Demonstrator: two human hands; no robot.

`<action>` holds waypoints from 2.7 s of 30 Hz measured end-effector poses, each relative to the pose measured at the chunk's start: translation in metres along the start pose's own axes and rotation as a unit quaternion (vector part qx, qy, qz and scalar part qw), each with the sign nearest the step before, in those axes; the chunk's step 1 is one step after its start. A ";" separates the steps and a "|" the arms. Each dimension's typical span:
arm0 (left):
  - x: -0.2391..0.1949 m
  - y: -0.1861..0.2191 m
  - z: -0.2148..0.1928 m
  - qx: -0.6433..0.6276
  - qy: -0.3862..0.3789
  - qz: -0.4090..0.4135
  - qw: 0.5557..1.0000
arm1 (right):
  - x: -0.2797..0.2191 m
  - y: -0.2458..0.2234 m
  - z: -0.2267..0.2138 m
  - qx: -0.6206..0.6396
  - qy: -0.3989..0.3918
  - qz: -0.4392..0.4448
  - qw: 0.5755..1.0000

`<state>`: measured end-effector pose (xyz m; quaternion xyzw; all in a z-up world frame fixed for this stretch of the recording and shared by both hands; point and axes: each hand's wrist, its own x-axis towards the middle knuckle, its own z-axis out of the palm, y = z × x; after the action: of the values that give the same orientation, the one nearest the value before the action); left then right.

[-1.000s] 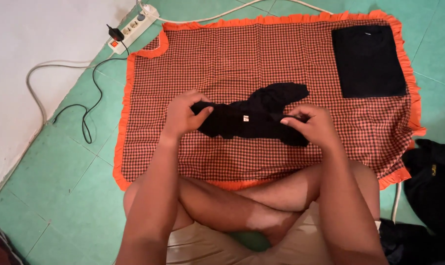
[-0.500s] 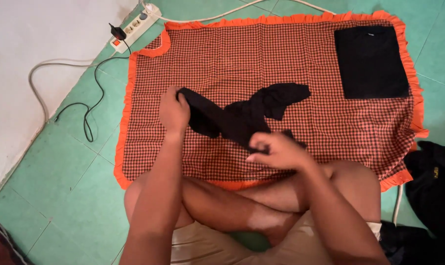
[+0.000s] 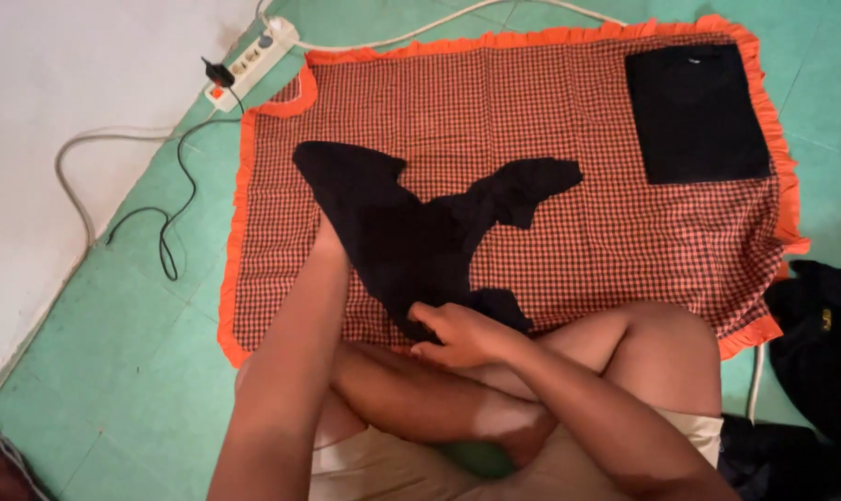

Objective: The person unfolds a black t-shirt on a checkered mat, smooths it out, and folds it into a compact rectangle. The person then places the folded shirt aside.

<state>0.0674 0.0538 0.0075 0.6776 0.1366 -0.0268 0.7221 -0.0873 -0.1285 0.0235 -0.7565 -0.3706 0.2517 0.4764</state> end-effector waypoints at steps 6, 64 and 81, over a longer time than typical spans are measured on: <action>-0.011 0.039 0.058 0.005 -0.066 -0.007 0.998 | -0.009 0.014 -0.020 -0.064 0.036 0.118 0.990; 0.048 -0.083 0.008 0.714 -0.413 0.037 0.565 | -0.027 0.189 -0.143 -0.203 0.173 0.462 0.846; 0.021 -0.048 -0.021 0.650 -0.108 0.108 0.745 | -0.051 0.279 -0.163 0.302 0.631 0.270 0.661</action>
<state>0.0732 0.0736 -0.0454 0.9857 -0.0668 -0.1039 0.1149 0.0912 -0.3327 -0.1600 -0.6150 0.3364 -0.0706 0.7097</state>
